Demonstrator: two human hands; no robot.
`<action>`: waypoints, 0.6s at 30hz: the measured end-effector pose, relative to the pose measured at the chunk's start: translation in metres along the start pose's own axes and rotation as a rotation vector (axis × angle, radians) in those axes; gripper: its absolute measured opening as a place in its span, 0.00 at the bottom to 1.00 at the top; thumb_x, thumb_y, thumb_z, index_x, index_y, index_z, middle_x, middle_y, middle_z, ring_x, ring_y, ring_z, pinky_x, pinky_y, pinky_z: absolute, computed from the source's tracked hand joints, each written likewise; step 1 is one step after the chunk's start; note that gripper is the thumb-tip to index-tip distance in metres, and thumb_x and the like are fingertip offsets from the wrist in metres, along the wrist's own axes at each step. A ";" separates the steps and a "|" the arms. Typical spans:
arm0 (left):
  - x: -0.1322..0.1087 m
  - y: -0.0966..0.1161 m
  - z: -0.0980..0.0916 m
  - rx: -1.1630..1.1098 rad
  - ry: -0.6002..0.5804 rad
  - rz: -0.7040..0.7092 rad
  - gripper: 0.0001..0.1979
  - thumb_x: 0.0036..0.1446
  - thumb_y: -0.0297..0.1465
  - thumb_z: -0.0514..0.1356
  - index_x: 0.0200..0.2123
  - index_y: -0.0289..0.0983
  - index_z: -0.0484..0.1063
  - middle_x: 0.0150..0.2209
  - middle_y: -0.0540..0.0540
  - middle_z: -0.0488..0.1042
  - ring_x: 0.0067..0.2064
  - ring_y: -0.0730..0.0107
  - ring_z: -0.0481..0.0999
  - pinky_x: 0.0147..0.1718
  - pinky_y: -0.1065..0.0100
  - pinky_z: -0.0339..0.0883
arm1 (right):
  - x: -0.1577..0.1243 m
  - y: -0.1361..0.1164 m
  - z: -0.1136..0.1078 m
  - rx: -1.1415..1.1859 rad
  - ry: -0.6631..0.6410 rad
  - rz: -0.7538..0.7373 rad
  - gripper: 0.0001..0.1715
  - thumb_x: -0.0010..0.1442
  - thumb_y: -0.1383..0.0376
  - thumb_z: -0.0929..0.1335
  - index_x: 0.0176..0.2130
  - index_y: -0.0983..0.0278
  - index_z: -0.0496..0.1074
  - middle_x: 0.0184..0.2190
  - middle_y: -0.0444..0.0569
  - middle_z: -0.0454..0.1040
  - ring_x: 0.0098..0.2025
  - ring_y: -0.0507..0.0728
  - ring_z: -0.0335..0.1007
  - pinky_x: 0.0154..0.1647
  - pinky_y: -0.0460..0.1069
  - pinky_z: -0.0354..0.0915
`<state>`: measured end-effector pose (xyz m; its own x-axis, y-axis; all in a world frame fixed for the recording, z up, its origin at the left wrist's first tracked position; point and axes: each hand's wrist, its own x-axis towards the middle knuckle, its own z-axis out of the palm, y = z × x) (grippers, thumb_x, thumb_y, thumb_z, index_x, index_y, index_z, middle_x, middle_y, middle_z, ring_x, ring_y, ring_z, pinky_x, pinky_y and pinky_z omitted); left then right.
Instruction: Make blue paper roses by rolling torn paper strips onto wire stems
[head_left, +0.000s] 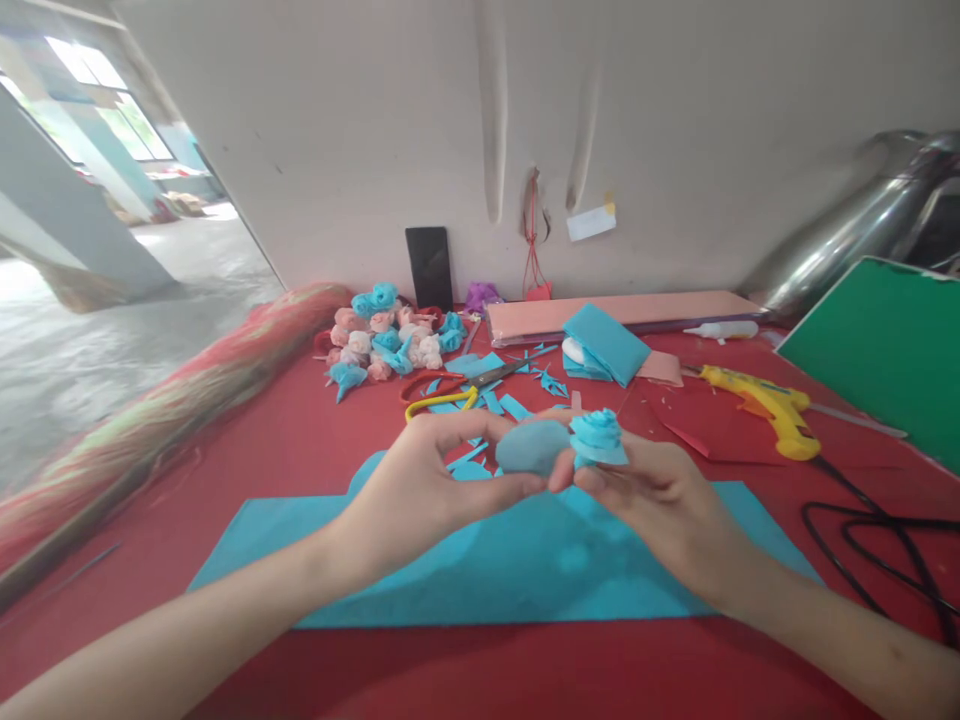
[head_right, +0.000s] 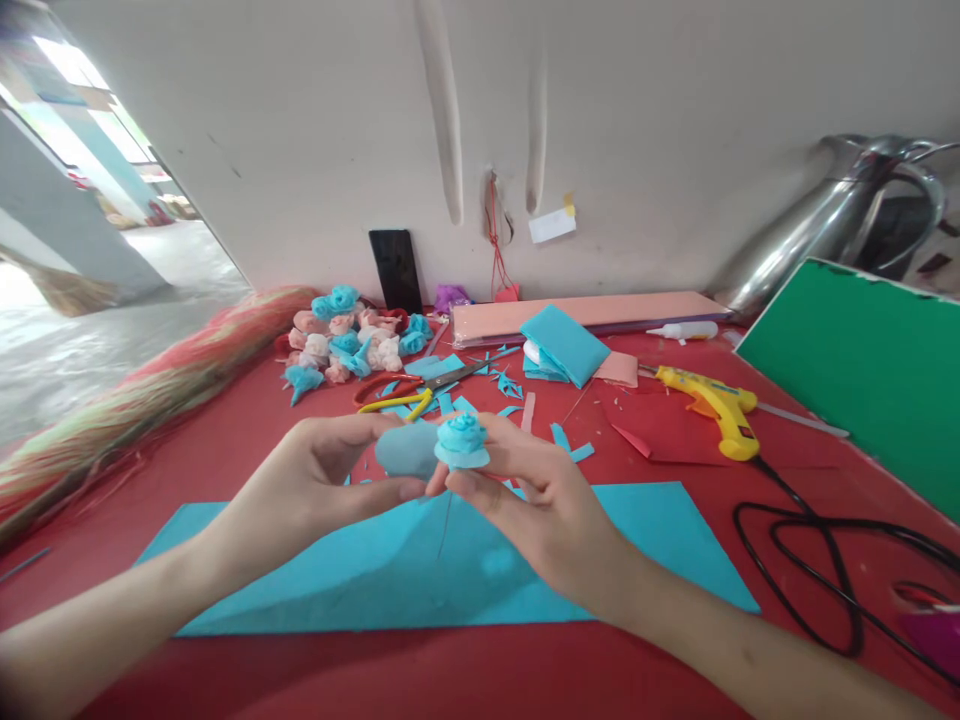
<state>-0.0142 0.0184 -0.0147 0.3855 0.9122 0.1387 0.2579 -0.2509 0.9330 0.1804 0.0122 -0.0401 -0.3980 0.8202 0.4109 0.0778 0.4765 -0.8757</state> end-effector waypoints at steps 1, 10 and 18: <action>0.000 0.001 0.000 0.000 -0.001 0.001 0.02 0.50 0.28 0.65 0.27 0.36 0.76 0.28 0.51 0.76 0.34 0.69 0.74 0.38 0.68 0.65 | 0.000 -0.001 0.000 -0.018 0.010 -0.017 0.11 0.63 0.63 0.66 0.33 0.58 0.77 0.35 0.45 0.77 0.40 0.54 0.74 0.43 0.48 0.69; 0.000 -0.009 0.009 -0.143 0.090 0.042 0.05 0.54 0.29 0.63 0.29 0.37 0.79 0.29 0.49 0.76 0.33 0.70 0.72 0.34 0.71 0.67 | -0.005 0.004 0.008 -0.165 0.167 -0.160 0.11 0.62 0.71 0.66 0.34 0.57 0.77 0.32 0.40 0.76 0.35 0.50 0.71 0.38 0.44 0.67; -0.003 -0.005 0.009 -0.136 0.108 0.096 0.09 0.54 0.27 0.63 0.23 0.39 0.78 0.28 0.51 0.73 0.32 0.73 0.70 0.33 0.72 0.65 | -0.003 0.011 0.006 -0.374 0.089 -0.452 0.15 0.68 0.64 0.60 0.39 0.60 0.75 0.30 0.48 0.77 0.33 0.55 0.71 0.34 0.51 0.68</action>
<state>-0.0087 0.0141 -0.0227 0.3037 0.9174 0.2573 0.0991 -0.2990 0.9491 0.1771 0.0133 -0.0519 -0.3900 0.5259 0.7558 0.2420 0.8505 -0.4670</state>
